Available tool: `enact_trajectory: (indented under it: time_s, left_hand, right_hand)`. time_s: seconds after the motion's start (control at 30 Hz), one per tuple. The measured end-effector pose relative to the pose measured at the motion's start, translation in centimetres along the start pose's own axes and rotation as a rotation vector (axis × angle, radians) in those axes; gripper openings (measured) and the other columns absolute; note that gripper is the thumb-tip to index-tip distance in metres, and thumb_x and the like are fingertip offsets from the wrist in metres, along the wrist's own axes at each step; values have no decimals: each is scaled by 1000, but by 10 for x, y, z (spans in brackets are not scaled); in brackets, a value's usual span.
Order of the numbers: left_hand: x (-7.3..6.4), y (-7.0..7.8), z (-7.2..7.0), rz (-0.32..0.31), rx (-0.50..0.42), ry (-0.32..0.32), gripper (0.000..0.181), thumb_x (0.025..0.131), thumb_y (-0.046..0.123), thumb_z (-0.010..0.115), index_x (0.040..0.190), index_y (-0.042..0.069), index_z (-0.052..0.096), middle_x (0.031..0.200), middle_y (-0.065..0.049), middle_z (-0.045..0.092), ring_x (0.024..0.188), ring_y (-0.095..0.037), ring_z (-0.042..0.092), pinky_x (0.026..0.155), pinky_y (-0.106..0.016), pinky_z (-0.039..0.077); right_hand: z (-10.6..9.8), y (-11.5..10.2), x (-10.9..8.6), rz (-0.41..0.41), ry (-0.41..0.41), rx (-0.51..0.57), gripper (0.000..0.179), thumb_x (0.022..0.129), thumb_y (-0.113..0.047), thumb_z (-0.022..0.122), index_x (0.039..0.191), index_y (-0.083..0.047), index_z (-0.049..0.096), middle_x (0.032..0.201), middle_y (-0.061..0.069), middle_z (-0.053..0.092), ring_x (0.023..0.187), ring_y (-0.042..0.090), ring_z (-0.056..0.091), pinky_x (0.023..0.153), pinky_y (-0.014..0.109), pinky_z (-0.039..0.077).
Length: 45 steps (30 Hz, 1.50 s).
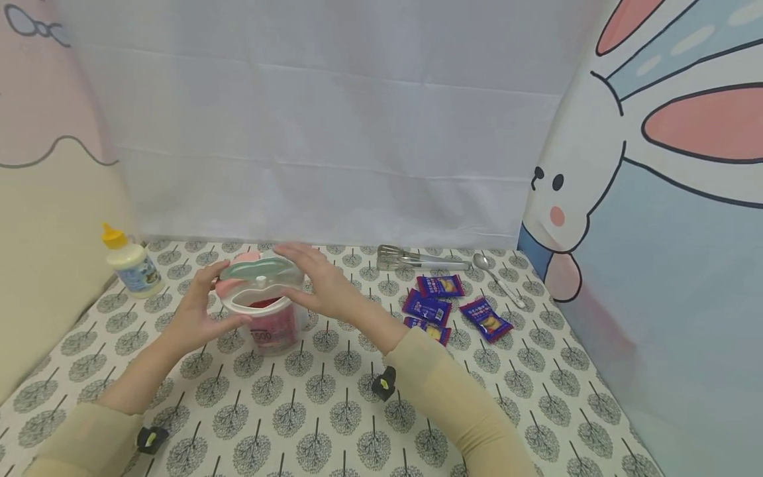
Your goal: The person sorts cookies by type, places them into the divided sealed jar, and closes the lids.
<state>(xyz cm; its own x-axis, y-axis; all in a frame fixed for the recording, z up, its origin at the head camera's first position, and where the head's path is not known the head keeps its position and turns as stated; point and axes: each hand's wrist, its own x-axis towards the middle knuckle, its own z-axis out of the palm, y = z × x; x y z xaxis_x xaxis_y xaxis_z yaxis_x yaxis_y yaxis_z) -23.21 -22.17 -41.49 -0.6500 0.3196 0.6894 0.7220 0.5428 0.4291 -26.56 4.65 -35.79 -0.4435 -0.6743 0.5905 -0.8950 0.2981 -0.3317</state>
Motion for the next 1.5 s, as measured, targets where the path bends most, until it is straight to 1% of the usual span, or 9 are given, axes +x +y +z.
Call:
enact_trajectory:
  time_s: [0.1, 0.27, 0.43, 0.57, 0.77, 0.9, 1.03, 1.17, 1.5]
  left_hand:
    - [0, 2, -2, -33, 13, -11, 103, 56, 21, 90, 142, 8, 36, 126, -12, 48, 115, -19, 42, 97, -52, 40]
    - [2, 5, -5, -92, 2, -54, 86, 57, 23, 89, 133, 16, 49, 132, -8, 47, 120, -21, 39, 99, -62, 34]
    - [3, 3, -6, -55, -21, -64, 49, 79, 28, 72, 124, 15, 58, 128, -8, 48, 119, -23, 37, 95, -59, 34]
    - [5, 1, -5, -18, -27, -57, 36, 89, 26, 60, 123, 16, 59, 125, -7, 50, 116, -23, 38, 91, -49, 35]
    - [7, 3, -4, -41, -33, -61, 36, 85, 20, 62, 121, 17, 60, 123, -6, 50, 113, -21, 39, 89, -47, 34]
    - [8, 5, -4, -68, -28, -58, 36, 83, 19, 64, 119, 17, 61, 122, -6, 51, 113, -21, 39, 90, -49, 36]
    - [8, 7, -4, -102, -22, -64, 40, 80, 19, 68, 119, 19, 61, 122, -5, 51, 114, -20, 39, 91, -51, 36]
    - [7, 9, -5, -123, -13, -78, 45, 77, 20, 72, 121, 20, 60, 125, -5, 49, 115, -21, 37, 91, -54, 36]
    - [6, 11, -8, -102, 0, -81, 53, 74, 18, 77, 123, 16, 60, 128, -7, 49, 116, -21, 39, 93, -55, 38]
  right_hand:
    - [0, 1, -3, 65, -66, 18, 57, 88, -24, 66, 139, -12, 44, 137, 3, 50, 129, 17, 43, 112, 33, 32]
    - [2, 4, -8, 32, -113, 40, 41, 86, -26, 68, 123, -12, 58, 129, 4, 57, 127, 17, 44, 114, 33, 29]
    - [5, 5, -7, 46, -110, 81, 30, 90, -26, 63, 117, -14, 62, 130, 4, 55, 128, 16, 42, 112, 34, 31]
    - [7, 4, -3, 122, -112, 121, 21, 93, -26, 58, 110, -15, 63, 132, 1, 54, 129, 14, 41, 110, 36, 33]
    - [10, 3, 1, 241, -130, 190, 17, 91, -30, 61, 104, -19, 60, 135, -2, 52, 130, 13, 40, 109, 43, 34]
    - [11, 4, 1, 296, -153, 214, 26, 89, -32, 63, 112, -19, 58, 137, -3, 49, 131, 14, 39, 109, 49, 32]
    - [13, 5, 0, 305, -173, 219, 36, 88, -32, 64, 120, -18, 57, 139, -3, 47, 133, 15, 38, 111, 49, 31]
    - [16, 5, -1, 309, -172, 216, 36, 87, -31, 65, 120, -18, 58, 140, -5, 46, 135, 12, 34, 113, 46, 28]
    - [21, -5, -5, 325, -135, 136, 34, 88, -29, 65, 120, -19, 59, 142, -5, 46, 140, 15, 26, 116, 44, 19]
